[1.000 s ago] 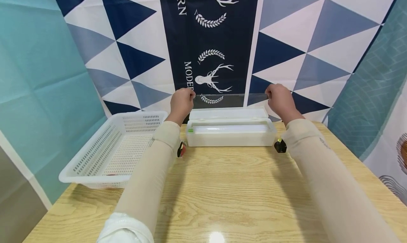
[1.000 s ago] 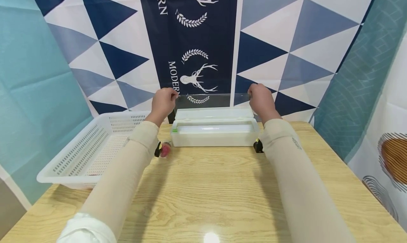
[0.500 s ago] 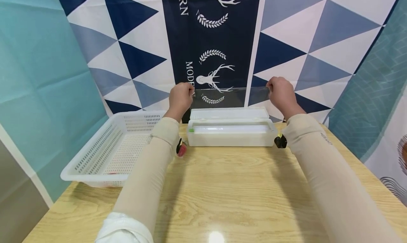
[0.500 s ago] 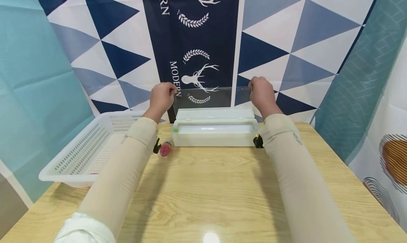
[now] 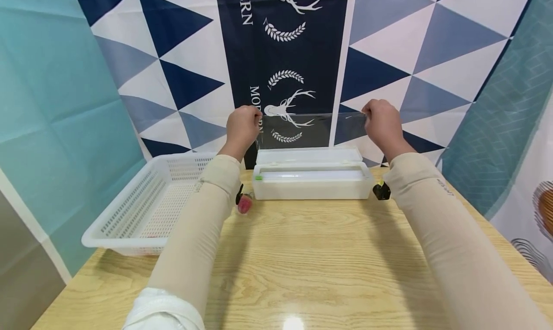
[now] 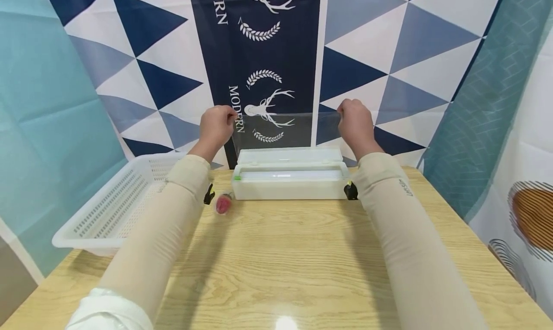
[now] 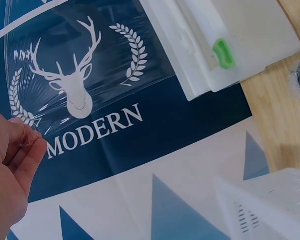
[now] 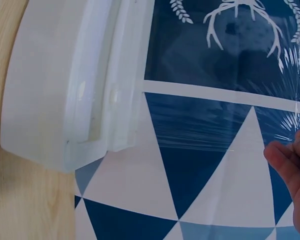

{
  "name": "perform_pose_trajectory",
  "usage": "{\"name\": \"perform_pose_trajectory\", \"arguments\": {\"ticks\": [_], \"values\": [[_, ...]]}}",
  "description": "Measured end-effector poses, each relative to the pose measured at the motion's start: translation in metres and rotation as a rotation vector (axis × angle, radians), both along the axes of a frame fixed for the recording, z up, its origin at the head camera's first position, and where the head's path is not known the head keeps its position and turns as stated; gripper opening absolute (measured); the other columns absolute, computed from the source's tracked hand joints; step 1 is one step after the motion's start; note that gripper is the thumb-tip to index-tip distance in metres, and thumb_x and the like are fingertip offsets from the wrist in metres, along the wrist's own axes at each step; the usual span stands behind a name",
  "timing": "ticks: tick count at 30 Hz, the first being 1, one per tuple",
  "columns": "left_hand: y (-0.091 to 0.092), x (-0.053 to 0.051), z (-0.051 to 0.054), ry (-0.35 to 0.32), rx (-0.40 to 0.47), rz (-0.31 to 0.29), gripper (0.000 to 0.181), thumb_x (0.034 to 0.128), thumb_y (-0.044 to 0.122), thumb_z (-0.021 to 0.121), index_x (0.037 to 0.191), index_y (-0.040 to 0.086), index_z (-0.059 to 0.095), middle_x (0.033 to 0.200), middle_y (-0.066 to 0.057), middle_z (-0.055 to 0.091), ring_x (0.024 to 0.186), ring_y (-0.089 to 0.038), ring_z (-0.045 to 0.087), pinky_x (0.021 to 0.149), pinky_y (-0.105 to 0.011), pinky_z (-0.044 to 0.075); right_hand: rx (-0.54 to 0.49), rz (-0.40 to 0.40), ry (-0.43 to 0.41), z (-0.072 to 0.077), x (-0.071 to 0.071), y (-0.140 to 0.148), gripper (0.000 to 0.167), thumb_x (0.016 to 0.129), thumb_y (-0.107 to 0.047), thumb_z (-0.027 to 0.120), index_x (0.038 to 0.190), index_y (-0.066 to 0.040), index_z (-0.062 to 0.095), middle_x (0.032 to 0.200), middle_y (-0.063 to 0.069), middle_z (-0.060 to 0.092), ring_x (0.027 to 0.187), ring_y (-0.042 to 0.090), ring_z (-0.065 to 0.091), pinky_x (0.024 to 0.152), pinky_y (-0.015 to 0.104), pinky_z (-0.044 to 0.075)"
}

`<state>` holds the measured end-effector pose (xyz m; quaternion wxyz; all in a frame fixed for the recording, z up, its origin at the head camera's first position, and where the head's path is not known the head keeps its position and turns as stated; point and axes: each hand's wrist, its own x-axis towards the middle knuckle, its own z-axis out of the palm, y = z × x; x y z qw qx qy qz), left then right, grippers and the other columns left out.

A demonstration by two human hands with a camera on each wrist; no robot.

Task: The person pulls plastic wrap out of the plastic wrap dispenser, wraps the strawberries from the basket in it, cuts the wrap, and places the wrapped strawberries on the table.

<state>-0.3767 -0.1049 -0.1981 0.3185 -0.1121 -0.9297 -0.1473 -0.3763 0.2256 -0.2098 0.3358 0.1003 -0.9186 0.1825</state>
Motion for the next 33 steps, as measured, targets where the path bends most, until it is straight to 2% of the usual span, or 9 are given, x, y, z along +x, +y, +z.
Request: {"name": "perform_pose_trajectory", "arguments": {"ticks": [12,18,25,33], "values": [[0.004,0.006,0.013,0.043,0.006,0.020,0.016,0.0968,0.013,0.061,0.108,0.010,0.073,0.106,-0.005,0.070,0.102,-0.020,0.064,0.091,-0.032,0.050,-0.020,-0.010,0.008,0.014,0.009,-0.001,0.021,0.096,0.006,0.044,0.109,0.010,0.061,0.105,0.028,0.056,0.101,0.044,0.053,0.089,0.054,0.045],[0.004,0.009,0.016,0.034,0.007,0.020,0.017,0.0972,0.012,0.060,0.109,0.010,0.072,0.107,-0.004,0.069,0.104,-0.020,0.063,0.092,-0.032,0.050,-0.010,-0.011,0.025,0.016,0.013,-0.001,0.021,0.095,0.006,0.046,0.109,0.010,0.061,0.104,0.028,0.057,0.100,0.044,0.054,0.088,0.054,0.046],[0.004,0.012,0.020,0.085,0.009,0.002,0.017,0.0971,0.010,0.059,0.108,0.009,0.073,0.106,-0.006,0.070,0.104,-0.020,0.064,0.093,-0.032,0.049,-0.005,0.000,0.069,0.018,0.016,0.000,0.021,0.094,0.008,0.046,0.109,0.011,0.061,0.103,0.028,0.057,0.099,0.043,0.054,0.087,0.053,0.046],[0.005,0.014,0.024,0.096,0.012,0.012,0.018,0.0974,0.011,0.059,0.110,0.008,0.071,0.107,-0.006,0.069,0.105,-0.020,0.063,0.093,-0.030,0.049,0.003,-0.005,0.098,0.019,0.016,0.000,0.022,0.096,0.005,0.044,0.109,0.010,0.062,0.104,0.028,0.058,0.101,0.043,0.054,0.088,0.053,0.047]]}}
